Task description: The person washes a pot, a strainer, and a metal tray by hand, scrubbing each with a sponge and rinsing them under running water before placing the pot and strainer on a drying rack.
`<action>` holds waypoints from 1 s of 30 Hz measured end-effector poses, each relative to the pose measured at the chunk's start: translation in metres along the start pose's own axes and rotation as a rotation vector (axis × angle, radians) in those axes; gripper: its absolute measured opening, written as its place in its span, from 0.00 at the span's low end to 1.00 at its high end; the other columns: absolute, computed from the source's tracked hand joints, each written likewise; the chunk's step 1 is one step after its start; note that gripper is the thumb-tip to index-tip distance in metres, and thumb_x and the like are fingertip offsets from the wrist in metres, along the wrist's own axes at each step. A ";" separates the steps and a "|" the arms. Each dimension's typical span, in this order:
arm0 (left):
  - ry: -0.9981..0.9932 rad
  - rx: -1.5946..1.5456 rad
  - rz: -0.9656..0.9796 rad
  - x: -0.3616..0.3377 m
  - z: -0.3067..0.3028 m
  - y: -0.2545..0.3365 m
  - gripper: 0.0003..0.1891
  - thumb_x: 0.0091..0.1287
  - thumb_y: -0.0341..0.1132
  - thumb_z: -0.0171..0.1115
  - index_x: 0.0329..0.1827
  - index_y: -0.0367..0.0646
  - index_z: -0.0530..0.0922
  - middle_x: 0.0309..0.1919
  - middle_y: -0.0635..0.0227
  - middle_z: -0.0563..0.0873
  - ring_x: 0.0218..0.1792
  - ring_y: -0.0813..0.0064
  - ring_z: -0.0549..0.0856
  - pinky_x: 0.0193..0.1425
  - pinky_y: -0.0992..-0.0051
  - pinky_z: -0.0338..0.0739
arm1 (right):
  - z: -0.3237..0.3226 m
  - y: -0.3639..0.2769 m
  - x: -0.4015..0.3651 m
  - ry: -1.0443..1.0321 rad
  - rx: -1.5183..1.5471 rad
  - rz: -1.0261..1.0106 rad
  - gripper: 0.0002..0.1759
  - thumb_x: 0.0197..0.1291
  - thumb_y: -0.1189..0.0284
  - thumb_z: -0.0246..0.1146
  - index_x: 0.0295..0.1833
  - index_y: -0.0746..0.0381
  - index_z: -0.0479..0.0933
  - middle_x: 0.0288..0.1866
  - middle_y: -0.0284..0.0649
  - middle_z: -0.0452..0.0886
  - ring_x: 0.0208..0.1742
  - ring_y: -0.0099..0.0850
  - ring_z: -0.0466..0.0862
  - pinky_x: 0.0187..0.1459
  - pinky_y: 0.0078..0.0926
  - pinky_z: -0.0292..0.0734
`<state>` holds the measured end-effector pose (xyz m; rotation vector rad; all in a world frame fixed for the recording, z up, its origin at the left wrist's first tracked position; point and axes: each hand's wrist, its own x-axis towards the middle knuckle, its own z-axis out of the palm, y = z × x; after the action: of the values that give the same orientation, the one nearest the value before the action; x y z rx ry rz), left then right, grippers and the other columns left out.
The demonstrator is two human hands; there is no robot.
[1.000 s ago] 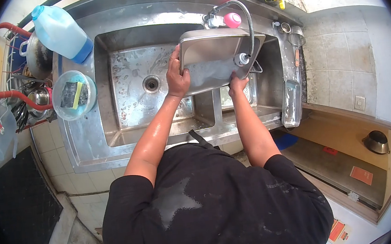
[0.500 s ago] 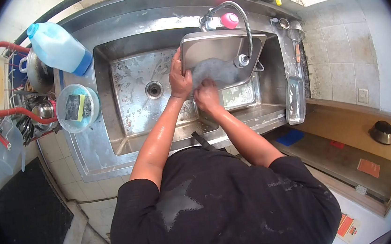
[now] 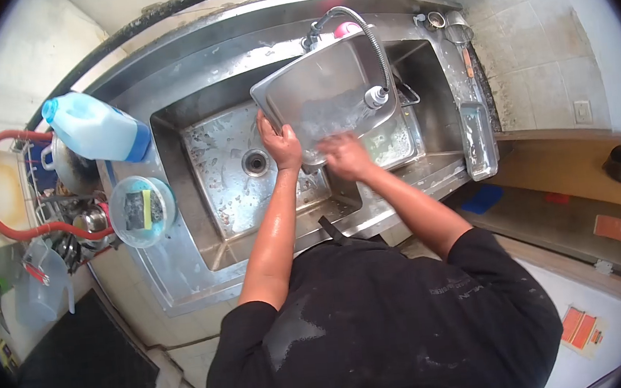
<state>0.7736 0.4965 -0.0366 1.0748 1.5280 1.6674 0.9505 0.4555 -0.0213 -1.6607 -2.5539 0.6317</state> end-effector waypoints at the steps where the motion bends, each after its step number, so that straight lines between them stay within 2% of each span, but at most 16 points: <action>1: 0.056 -0.065 -0.026 -0.002 0.002 -0.001 0.29 0.53 0.18 0.50 0.63 0.28 0.69 0.61 0.47 0.75 0.64 0.49 0.75 0.68 0.64 0.68 | -0.002 0.023 -0.001 0.057 -0.078 0.069 0.21 0.63 0.62 0.53 0.59 0.51 0.80 0.62 0.41 0.79 0.68 0.41 0.72 0.72 0.48 0.58; 2: 0.113 -0.134 -0.053 -0.002 0.006 -0.003 0.28 0.54 0.18 0.50 0.62 0.27 0.70 0.61 0.48 0.75 0.63 0.49 0.75 0.67 0.64 0.69 | -0.014 0.040 0.002 0.125 -0.185 0.090 0.18 0.61 0.67 0.55 0.53 0.59 0.82 0.56 0.44 0.83 0.60 0.45 0.77 0.69 0.50 0.62; 5: -0.014 0.025 0.035 0.004 0.001 -0.007 0.27 0.54 0.18 0.51 0.62 0.28 0.70 0.62 0.48 0.74 0.63 0.51 0.76 0.66 0.64 0.70 | -0.016 0.037 0.004 0.244 -0.290 0.158 0.17 0.60 0.65 0.55 0.47 0.61 0.82 0.51 0.45 0.84 0.55 0.47 0.80 0.65 0.50 0.65; 7: -0.062 0.060 0.078 0.006 0.005 -0.006 0.27 0.54 0.18 0.51 0.62 0.28 0.70 0.62 0.47 0.74 0.62 0.51 0.76 0.66 0.65 0.70 | 0.017 0.007 0.014 0.053 -0.006 0.128 0.16 0.58 0.66 0.55 0.43 0.64 0.82 0.50 0.46 0.84 0.52 0.49 0.81 0.62 0.49 0.68; 9: -0.059 0.009 0.073 0.007 0.008 -0.010 0.26 0.54 0.19 0.51 0.61 0.28 0.70 0.61 0.48 0.74 0.61 0.51 0.76 0.65 0.65 0.70 | 0.022 -0.037 0.018 0.019 0.059 0.088 0.17 0.56 0.67 0.55 0.43 0.66 0.82 0.47 0.51 0.83 0.51 0.52 0.80 0.59 0.49 0.72; 13: -0.028 -0.013 0.029 0.005 0.004 -0.019 0.25 0.55 0.19 0.50 0.60 0.28 0.70 0.60 0.48 0.74 0.60 0.51 0.76 0.65 0.64 0.70 | 0.020 -0.049 0.026 0.123 0.502 0.190 0.14 0.55 0.70 0.55 0.41 0.66 0.80 0.45 0.52 0.81 0.49 0.54 0.80 0.55 0.46 0.73; 16: -0.003 0.010 -0.036 0.006 0.003 -0.022 0.25 0.55 0.20 0.50 0.60 0.27 0.70 0.60 0.49 0.74 0.61 0.51 0.76 0.65 0.64 0.69 | 0.019 -0.043 0.018 0.158 0.516 0.050 0.10 0.55 0.72 0.57 0.39 0.65 0.79 0.45 0.51 0.81 0.47 0.53 0.80 0.52 0.46 0.74; 17: 0.015 -0.013 -0.024 0.004 0.004 -0.024 0.25 0.55 0.19 0.50 0.60 0.30 0.69 0.55 0.54 0.75 0.55 0.59 0.76 0.63 0.67 0.69 | 0.017 -0.038 0.020 0.165 0.516 0.052 0.10 0.55 0.72 0.57 0.39 0.65 0.79 0.45 0.51 0.81 0.47 0.53 0.80 0.52 0.46 0.74; 18: 0.036 -0.036 -0.014 0.002 0.005 -0.027 0.24 0.55 0.19 0.49 0.59 0.33 0.69 0.50 0.60 0.76 0.50 0.67 0.77 0.61 0.71 0.69 | 0.017 -0.030 0.022 0.162 0.317 0.019 0.09 0.54 0.72 0.58 0.38 0.65 0.79 0.44 0.52 0.81 0.47 0.53 0.80 0.52 0.47 0.74; 19: 0.035 -0.038 -0.011 0.001 0.005 -0.031 0.24 0.55 0.19 0.49 0.59 0.33 0.69 0.50 0.60 0.76 0.50 0.67 0.77 0.61 0.71 0.69 | 0.018 -0.024 0.025 0.159 0.119 -0.013 0.09 0.54 0.72 0.60 0.38 0.64 0.79 0.44 0.53 0.81 0.47 0.53 0.80 0.51 0.48 0.74; 20: 0.024 -0.012 -0.024 0.000 0.004 -0.035 0.24 0.56 0.19 0.49 0.60 0.29 0.69 0.55 0.55 0.75 0.56 0.60 0.76 0.64 0.68 0.68 | 0.024 -0.026 0.030 0.162 0.119 -0.012 0.09 0.54 0.72 0.60 0.38 0.64 0.79 0.44 0.53 0.81 0.47 0.53 0.80 0.51 0.48 0.74; 21: 0.013 0.014 -0.036 0.000 0.004 -0.035 0.25 0.56 0.20 0.50 0.60 0.26 0.69 0.60 0.50 0.73 0.62 0.54 0.75 0.68 0.64 0.67 | 0.030 -0.031 0.039 0.116 0.171 0.001 0.08 0.55 0.71 0.60 0.38 0.64 0.78 0.43 0.50 0.81 0.47 0.52 0.79 0.50 0.47 0.74; 23: -0.010 0.010 -0.052 0.005 0.000 -0.035 0.25 0.56 0.20 0.50 0.61 0.27 0.69 0.60 0.50 0.74 0.61 0.54 0.75 0.68 0.64 0.67 | 0.034 -0.029 0.046 0.076 0.217 0.011 0.08 0.57 0.71 0.59 0.38 0.64 0.77 0.41 0.48 0.80 0.47 0.52 0.79 0.48 0.46 0.73; 26: -0.046 -0.067 -0.152 0.006 -0.009 -0.034 0.26 0.57 0.20 0.49 0.62 0.29 0.68 0.60 0.51 0.74 0.61 0.55 0.75 0.67 0.65 0.67 | -0.006 -0.034 0.037 -0.279 0.506 0.060 0.08 0.60 0.71 0.58 0.38 0.65 0.77 0.36 0.49 0.82 0.40 0.46 0.81 0.45 0.39 0.76; 28: -0.049 -0.153 -0.226 0.011 -0.015 -0.031 0.26 0.57 0.20 0.50 0.62 0.31 0.68 0.59 0.52 0.74 0.61 0.55 0.76 0.67 0.65 0.67 | -0.026 -0.020 0.030 -0.248 0.670 -0.003 0.08 0.62 0.71 0.58 0.41 0.64 0.78 0.38 0.50 0.83 0.40 0.42 0.83 0.47 0.36 0.77; 30: -0.115 -0.329 -0.279 0.017 -0.024 -0.027 0.24 0.56 0.19 0.49 0.58 0.38 0.71 0.48 0.60 0.78 0.49 0.69 0.79 0.59 0.72 0.70 | -0.058 -0.011 0.023 0.220 0.770 0.064 0.08 0.61 0.72 0.61 0.44 0.62 0.80 0.37 0.48 0.84 0.42 0.40 0.84 0.53 0.41 0.76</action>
<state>0.7421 0.5035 -0.0605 0.7329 1.2148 1.5638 0.9447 0.4903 0.0310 -1.4175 -1.7587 1.1643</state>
